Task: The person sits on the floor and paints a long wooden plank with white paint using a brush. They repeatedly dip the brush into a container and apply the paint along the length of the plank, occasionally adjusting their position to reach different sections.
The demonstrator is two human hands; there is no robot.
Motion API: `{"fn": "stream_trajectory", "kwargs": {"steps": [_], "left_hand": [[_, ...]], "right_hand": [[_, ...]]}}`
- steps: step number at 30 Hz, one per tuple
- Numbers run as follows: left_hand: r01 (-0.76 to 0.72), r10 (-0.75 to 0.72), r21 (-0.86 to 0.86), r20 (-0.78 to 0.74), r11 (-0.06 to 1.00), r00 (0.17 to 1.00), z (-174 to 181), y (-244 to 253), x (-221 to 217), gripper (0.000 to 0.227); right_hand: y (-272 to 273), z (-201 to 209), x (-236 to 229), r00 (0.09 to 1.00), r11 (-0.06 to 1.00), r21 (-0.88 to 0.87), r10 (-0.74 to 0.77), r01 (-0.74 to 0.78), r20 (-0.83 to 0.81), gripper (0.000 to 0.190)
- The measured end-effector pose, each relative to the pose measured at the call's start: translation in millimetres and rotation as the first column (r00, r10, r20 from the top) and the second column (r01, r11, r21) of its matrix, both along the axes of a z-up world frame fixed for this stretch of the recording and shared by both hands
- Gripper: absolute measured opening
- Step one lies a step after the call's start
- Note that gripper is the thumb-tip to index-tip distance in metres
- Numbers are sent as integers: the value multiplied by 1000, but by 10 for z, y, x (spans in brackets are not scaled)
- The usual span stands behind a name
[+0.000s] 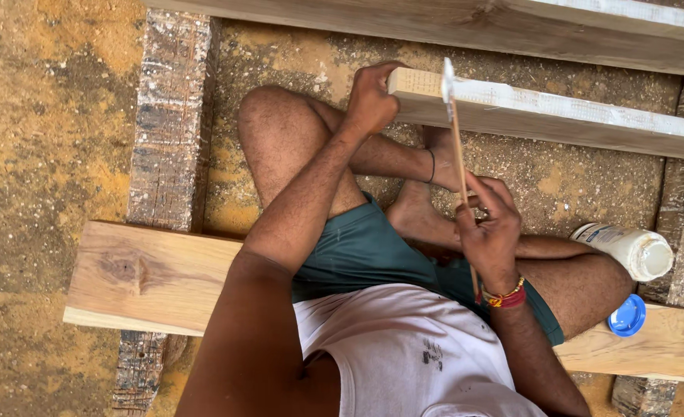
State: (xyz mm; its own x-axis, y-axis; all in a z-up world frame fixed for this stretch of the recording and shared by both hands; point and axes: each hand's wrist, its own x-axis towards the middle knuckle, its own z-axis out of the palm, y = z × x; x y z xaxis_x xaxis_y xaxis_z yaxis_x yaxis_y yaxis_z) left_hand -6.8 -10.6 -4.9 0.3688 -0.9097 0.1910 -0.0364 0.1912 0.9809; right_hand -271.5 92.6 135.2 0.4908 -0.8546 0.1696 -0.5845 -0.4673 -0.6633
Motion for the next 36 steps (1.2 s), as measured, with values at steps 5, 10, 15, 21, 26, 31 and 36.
{"fn": "stream_trajectory", "kwargs": {"steps": [5, 10, 15, 21, 26, 31, 36], "left_hand": [[103, -92, 124, -94, 987, 991, -23, -15, -12, 54], [117, -109, 68, -112, 991, 988, -37, 5, -11, 51], [117, -110, 56, -120, 991, 987, -23, -28, -23, 51], [71, -71, 13, -29, 997, 997, -36, -40, -20, 48], [29, -30, -84, -12, 996, 999, -5, -57, 18, 51], [76, -79, -84, -34, 994, 996, -158, -69, 21, 53], [123, -127, -72, -49, 990, 991, -175, -81, 32, 48]], "right_hand": [[-7, 145, 233, 989, 980, -146, 129, -138, -69, 57], [-161, 534, 142, 967, 982, -151, 76, -115, -244, 50], [-413, 650, 146, 886, 921, -355, -26, -158, -463, 48], [-416, 584, -89, 957, 976, -157, -186, 153, -223, 45], [-136, 285, -71, 939, 917, 202, -339, 343, -55, 44], [159, 165, 392, 973, 990, -131, 20, -51, -228, 48], [164, 391, 676, 978, 987, -107, 100, -122, -184, 50]]}}
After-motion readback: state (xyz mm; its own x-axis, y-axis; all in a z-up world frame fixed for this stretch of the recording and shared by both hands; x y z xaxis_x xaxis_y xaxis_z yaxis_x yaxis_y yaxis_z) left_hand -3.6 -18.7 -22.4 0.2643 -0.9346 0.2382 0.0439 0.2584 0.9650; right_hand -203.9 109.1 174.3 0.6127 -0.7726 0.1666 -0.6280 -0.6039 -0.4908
